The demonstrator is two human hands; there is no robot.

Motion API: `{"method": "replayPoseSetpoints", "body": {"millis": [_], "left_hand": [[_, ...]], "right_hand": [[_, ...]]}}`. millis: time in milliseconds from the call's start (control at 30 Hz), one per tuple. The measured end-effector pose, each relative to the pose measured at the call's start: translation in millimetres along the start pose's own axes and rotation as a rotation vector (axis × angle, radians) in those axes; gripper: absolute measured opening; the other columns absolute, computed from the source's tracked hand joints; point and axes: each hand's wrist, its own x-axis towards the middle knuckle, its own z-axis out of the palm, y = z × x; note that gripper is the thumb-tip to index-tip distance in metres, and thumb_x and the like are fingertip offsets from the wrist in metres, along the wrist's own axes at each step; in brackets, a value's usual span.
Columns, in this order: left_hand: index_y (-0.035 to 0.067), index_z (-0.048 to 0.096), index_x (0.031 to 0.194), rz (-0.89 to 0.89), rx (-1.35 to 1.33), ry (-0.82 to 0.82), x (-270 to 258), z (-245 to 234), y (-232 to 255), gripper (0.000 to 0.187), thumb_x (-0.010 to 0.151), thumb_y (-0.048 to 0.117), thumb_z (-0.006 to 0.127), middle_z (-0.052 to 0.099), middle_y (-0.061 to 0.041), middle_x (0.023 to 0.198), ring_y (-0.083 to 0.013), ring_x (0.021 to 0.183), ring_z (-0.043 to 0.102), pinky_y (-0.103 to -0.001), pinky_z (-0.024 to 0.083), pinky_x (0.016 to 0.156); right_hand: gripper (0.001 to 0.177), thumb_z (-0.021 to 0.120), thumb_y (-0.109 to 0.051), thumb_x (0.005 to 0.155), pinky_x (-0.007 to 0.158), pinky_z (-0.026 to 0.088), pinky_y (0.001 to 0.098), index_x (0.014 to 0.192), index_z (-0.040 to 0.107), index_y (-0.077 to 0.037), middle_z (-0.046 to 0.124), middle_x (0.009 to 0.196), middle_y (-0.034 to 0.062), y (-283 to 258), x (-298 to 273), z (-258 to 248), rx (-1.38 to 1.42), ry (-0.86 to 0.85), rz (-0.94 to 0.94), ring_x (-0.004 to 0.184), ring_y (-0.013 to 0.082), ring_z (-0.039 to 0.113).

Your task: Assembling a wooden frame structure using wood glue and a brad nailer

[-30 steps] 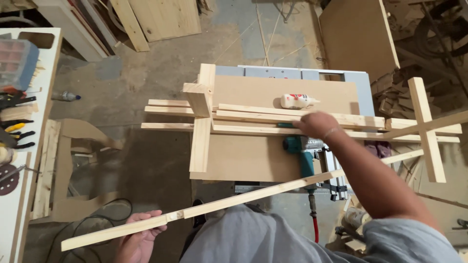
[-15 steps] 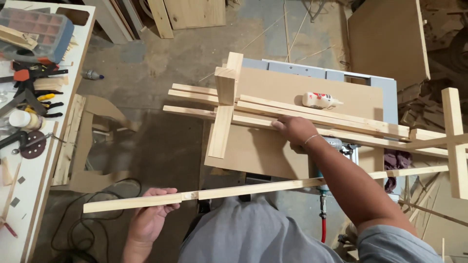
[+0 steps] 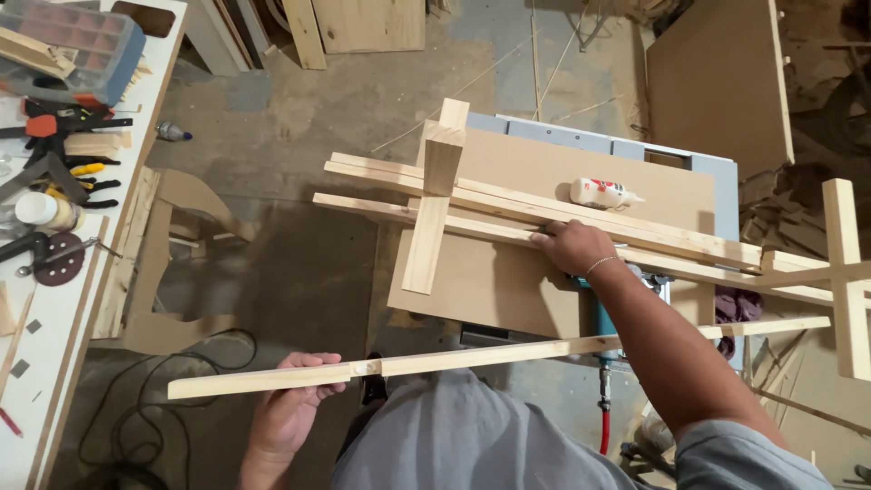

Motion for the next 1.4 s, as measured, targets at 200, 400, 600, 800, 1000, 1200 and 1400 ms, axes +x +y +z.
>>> {"method": "replayPoseSetpoints", "body": {"millis": [200,400,600,800,1000,1200,1400], "left_hand": [[0.001,0.065,0.114,-0.034,0.005,0.018,3.2,-1.1,0.5,0.025,0.09,0.006,0.062,0.07,-0.027,0.124,-0.038,0.09,0.072,-0.043,0.058,0.081],[0.0,0.063,0.116,-0.043,-0.004,0.017,3.4,-3.0,0.2,0.028,0.09,0.01,0.065,0.068,-0.029,0.126,-0.0382,0.092,0.073,-0.043,0.059,0.083],[-0.001,0.063,0.114,-0.033,0.006,0.033,1.9,-3.4,0.1,0.027,0.089,0.007,0.064,0.069,-0.03,0.124,-0.0392,0.09,0.073,-0.043,0.06,0.082],[-0.002,0.062,0.117,-0.049,-0.006,0.015,4.2,-9.2,-2.0,0.028,0.091,0.008,0.063,0.068,-0.031,0.127,-0.04,0.093,0.072,-0.044,0.058,0.083],[-0.002,0.062,0.121,-0.017,0.004,-0.004,-0.5,-20.2,-10.1,0.031,0.091,0.008,0.062,0.066,-0.03,0.13,-0.0399,0.1,0.073,-0.047,0.061,0.086],[-0.002,0.063,0.122,-0.013,-0.033,-0.029,-1.5,-17.5,-7.4,0.029,0.095,0.007,0.062,0.065,-0.031,0.132,-0.0398,0.104,0.072,-0.048,0.061,0.088],[-0.004,0.063,0.121,0.008,-0.015,-0.031,1.1,-15.9,-4.7,0.028,0.096,0.008,0.063,0.064,-0.032,0.13,-0.0416,0.101,0.072,-0.05,0.062,0.089]], "right_hand": [[0.059,0.041,-0.066,0.094,0.113,0.039,0.0423,0.138,0.064,-0.034,0.054,0.149,-0.0002,9.3,-3.7,-3.2,0.14,-0.034,-0.108,0.134,0.0319,0.054],[0.067,0.034,-0.066,0.102,0.089,0.051,0.0504,0.108,0.075,-0.013,0.074,0.115,0.0177,38.7,4.0,4.2,0.027,0.064,0.072,0.11,0.0405,0.066],[0.07,0.031,-0.06,0.105,0.094,0.049,0.0508,0.11,0.074,-0.006,0.072,0.118,0.0224,43.3,8.3,12.2,0.072,0.058,0.068,0.112,0.0421,0.064],[0.043,0.049,-0.049,0.1,0.079,0.049,0.0493,0.104,0.076,-0.016,0.076,0.102,0.0158,57.3,18.3,17.0,0.171,0.218,-0.018,0.099,0.0408,0.067],[0.042,0.04,-0.009,0.093,0.085,0.058,0.0513,0.128,0.064,-0.006,0.066,0.127,0.0203,108.0,24.9,-3.2,-0.108,0.304,0.132,0.107,0.0408,0.067],[0.036,0.041,-0.015,0.099,0.083,0.06,0.0492,0.12,0.07,-0.014,0.072,0.124,0.0126,131.8,41.4,0.3,-0.21,0.219,0.101,0.106,0.037,0.071],[0.034,0.046,-0.016,0.098,0.076,0.061,0.0501,0.12,0.072,-0.015,0.075,0.114,0.0141,133.3,46.9,-2.3,-0.184,0.28,0.075,0.097,0.0383,0.072]]}}
